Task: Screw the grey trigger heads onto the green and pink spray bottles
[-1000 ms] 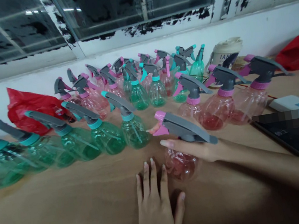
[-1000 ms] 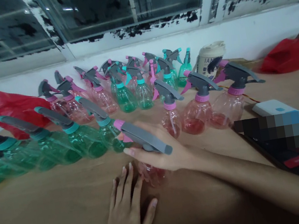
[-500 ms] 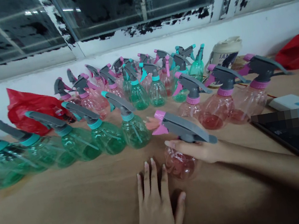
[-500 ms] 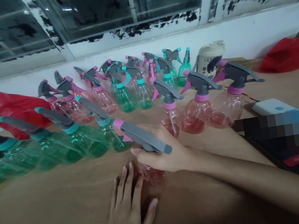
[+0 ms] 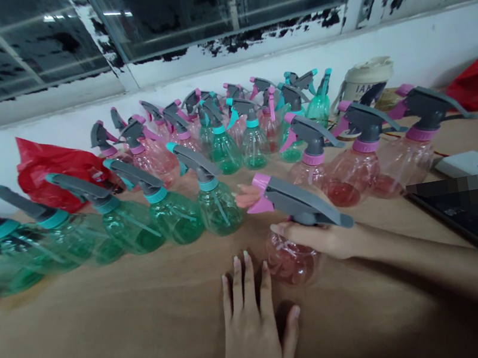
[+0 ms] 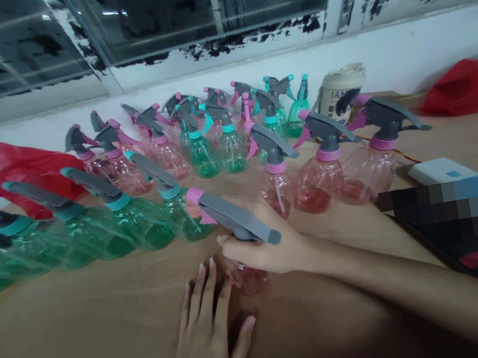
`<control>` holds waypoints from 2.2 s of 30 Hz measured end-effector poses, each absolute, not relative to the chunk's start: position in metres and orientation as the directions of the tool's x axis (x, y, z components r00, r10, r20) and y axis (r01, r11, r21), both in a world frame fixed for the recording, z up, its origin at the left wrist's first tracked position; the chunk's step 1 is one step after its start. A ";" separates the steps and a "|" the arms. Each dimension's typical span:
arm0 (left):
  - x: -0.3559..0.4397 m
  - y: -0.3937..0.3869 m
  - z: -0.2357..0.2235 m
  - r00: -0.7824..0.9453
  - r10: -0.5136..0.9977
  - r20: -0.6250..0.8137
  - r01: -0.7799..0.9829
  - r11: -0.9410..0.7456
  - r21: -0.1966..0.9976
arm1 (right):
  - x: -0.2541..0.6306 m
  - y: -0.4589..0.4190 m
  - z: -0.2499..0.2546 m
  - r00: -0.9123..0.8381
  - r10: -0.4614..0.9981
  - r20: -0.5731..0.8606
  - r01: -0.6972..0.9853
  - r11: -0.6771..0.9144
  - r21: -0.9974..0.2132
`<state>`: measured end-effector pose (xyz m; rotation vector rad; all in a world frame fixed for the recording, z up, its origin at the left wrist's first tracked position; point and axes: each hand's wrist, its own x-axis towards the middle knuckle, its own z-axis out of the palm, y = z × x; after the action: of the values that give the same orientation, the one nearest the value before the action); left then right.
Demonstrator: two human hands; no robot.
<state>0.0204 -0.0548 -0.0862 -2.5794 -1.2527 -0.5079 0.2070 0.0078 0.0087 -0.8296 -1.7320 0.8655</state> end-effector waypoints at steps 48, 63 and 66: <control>0.005 -0.031 -0.080 0.634 0.686 0.356 0.745 -0.666 -0.044 | 0.208 0.011 0.008 -0.210 0.823 0.527 0.233 0.566 -0.791; 0.010 -0.037 -0.083 0.601 0.697 0.392 0.767 -0.640 -0.039 | 0.213 0.012 -0.002 -0.238 0.828 0.508 0.298 0.560 -0.773; 0.010 -0.037 -0.083 0.599 0.701 0.388 0.770 -0.637 -0.037 | 0.214 0.012 -0.004 -0.226 0.842 0.490 0.300 0.538 -0.788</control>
<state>0.0105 -0.0369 -0.0832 -2.6248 -1.2228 -0.5072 0.2135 0.0120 -0.0040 -0.9509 -1.7799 0.6819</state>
